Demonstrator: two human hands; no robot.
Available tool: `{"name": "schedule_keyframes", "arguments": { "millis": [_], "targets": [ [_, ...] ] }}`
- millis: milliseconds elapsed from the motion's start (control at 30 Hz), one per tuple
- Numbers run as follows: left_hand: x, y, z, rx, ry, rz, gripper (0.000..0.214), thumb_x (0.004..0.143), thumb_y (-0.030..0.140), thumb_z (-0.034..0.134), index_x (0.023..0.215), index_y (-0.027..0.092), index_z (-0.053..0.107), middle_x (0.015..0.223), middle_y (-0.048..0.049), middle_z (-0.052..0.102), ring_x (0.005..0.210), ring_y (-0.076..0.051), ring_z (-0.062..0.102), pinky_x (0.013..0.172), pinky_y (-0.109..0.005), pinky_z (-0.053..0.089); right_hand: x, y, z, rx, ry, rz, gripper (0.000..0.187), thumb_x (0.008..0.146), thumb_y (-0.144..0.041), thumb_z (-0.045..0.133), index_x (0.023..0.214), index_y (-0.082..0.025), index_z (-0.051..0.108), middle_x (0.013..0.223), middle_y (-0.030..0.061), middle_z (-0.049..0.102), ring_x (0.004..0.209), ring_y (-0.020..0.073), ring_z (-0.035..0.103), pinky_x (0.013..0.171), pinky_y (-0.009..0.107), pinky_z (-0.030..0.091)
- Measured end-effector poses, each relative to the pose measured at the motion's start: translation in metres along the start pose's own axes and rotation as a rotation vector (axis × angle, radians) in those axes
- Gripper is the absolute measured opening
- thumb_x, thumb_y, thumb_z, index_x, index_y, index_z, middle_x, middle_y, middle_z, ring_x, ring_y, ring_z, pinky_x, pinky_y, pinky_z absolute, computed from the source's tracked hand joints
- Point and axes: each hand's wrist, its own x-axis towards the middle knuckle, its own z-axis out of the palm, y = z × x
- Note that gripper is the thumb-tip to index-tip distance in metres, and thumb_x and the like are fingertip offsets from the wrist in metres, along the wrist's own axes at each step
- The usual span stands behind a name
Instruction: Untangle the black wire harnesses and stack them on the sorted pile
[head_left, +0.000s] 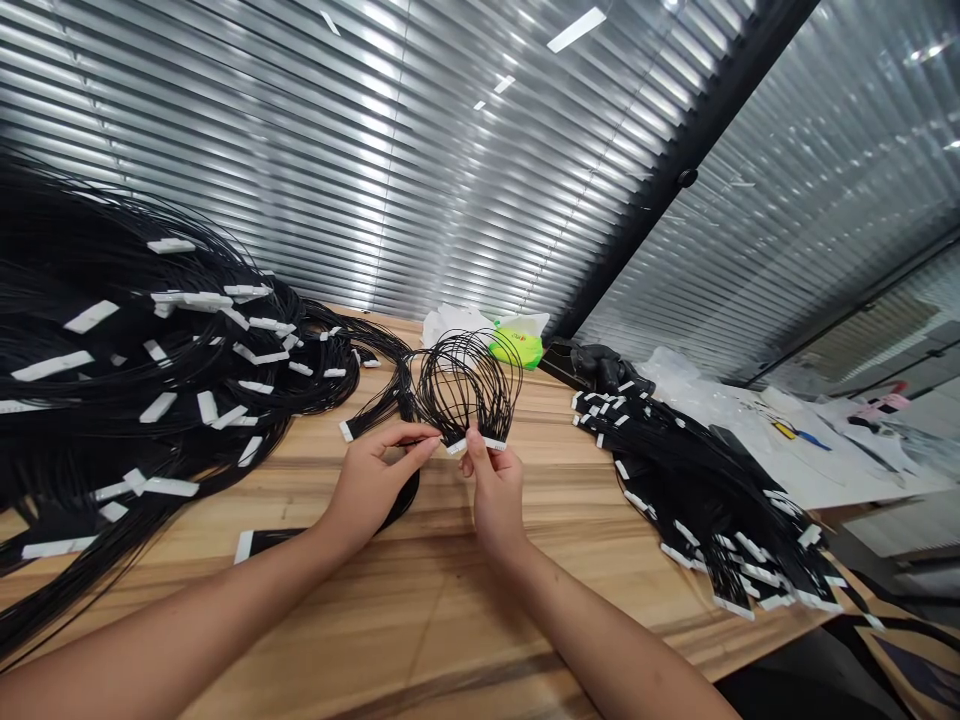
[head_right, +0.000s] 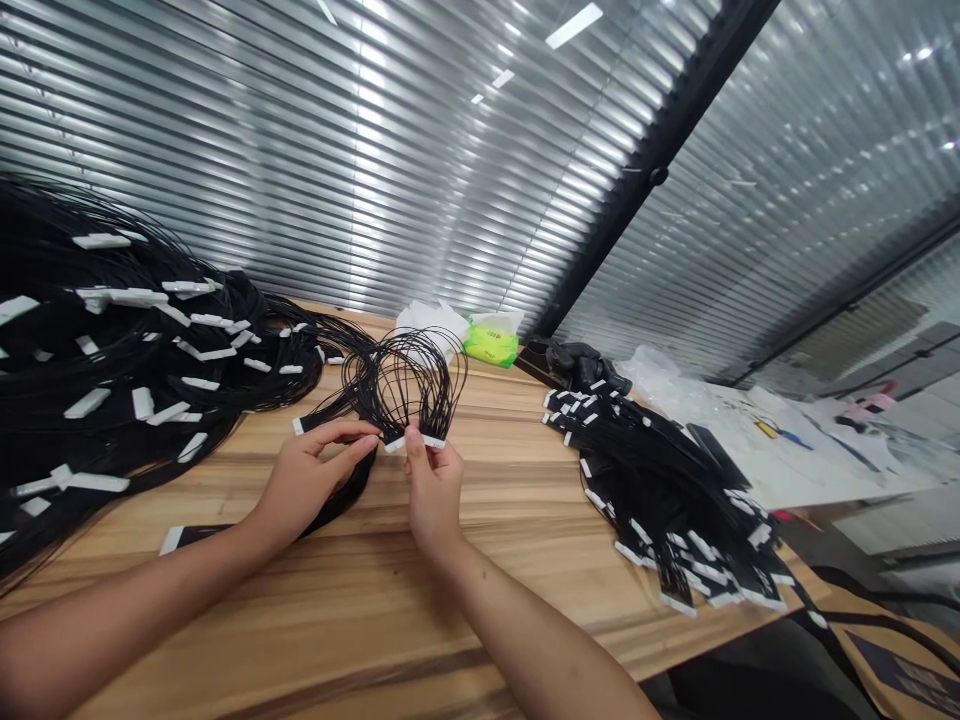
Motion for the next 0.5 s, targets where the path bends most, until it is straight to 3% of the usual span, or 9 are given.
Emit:
{"name": "schedule_keyframes", "arguments": {
  "millis": [267,500],
  "targets": [
    [0.0027,0.0015,0.0014,-0.146,-0.036,0.000,0.019,0.070,0.037,0.071,0.069,0.020,0.066,0.072,-0.0022,0.068,0.076,-0.020,0.062,0.066,-0.028,0.051,-0.0057,-0.0023,0.0006,0.002,-0.044,0.011,0.041,0.075,-0.053,0.068,0.059,-0.018,0.054,0.054,-0.0040,0.046,0.053,0.0116,0.040,0.052,0.026,0.034],
    [0.0010,-0.0020,-0.0011,-0.221,-0.078,0.028,0.016,0.075,0.034,0.068,0.078,0.019,0.064,0.079,-0.0018,0.066,0.079,-0.018,0.059,0.079,-0.030,0.048,-0.0032,0.0018,0.0033,0.108,-0.076,0.060,0.041,0.075,-0.050,0.069,0.056,-0.019,0.050,0.049,-0.0057,0.044,0.052,0.0105,0.039,0.056,0.026,0.035]
  ]
}}
